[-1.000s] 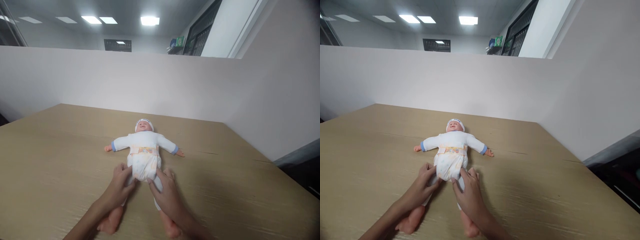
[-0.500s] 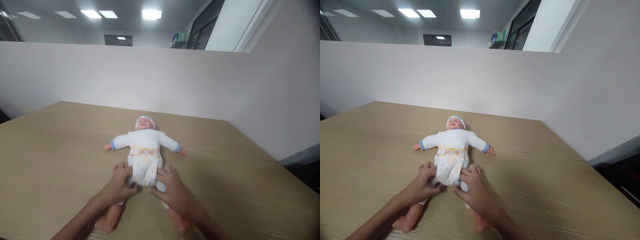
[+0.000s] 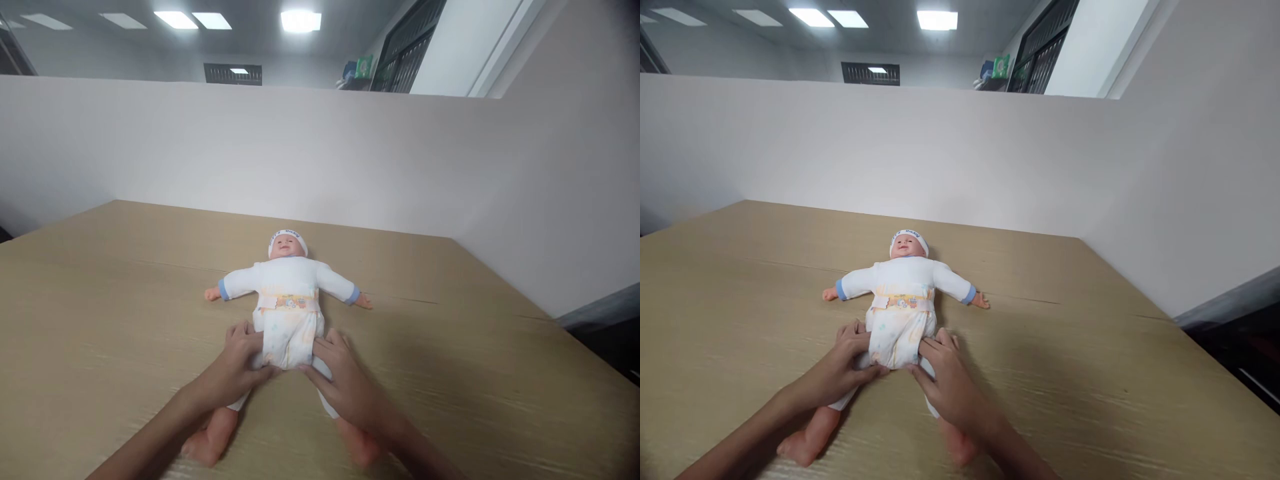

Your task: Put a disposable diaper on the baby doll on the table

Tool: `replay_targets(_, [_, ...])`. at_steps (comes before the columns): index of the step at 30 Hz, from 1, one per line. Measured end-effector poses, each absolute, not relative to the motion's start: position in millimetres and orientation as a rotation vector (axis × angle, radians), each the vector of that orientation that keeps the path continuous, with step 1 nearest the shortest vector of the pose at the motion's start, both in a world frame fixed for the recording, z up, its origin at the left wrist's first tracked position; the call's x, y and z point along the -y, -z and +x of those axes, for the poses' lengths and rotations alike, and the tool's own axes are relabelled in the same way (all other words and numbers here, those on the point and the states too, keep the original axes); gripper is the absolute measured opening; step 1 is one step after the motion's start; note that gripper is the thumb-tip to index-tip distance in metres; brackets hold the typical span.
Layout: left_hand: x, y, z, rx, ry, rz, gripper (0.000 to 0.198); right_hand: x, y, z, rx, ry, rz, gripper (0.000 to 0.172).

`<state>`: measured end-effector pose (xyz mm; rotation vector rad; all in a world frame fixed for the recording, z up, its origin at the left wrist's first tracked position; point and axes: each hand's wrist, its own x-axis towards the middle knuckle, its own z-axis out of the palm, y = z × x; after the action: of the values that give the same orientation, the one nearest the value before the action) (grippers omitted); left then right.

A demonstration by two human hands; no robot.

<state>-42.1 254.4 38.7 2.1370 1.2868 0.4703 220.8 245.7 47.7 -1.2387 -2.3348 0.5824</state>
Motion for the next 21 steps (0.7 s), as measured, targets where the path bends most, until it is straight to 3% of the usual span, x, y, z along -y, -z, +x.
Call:
replay_targets(6, [-252.5, -41.8, -43.1, -1.259, -0.455, 2.184, 0.019, -242.0, -51.7, 219.3, 2.306, -0.653, -1.222, 0.015])
replay_targets(15, [-255.6, -34.1, -46.3, -1.267, -0.476, 2.178, 0.022, -245.6, -42.5, 222.9, 2.372, -0.476, -1.308, 0.013])
replay_targets(21, [-253.5, -24.2, -47.7, -1.299, -0.648, 1.898, 0.033, -245.3, -37.6, 223.9, 2.198, -0.648, -1.260, 0.013])
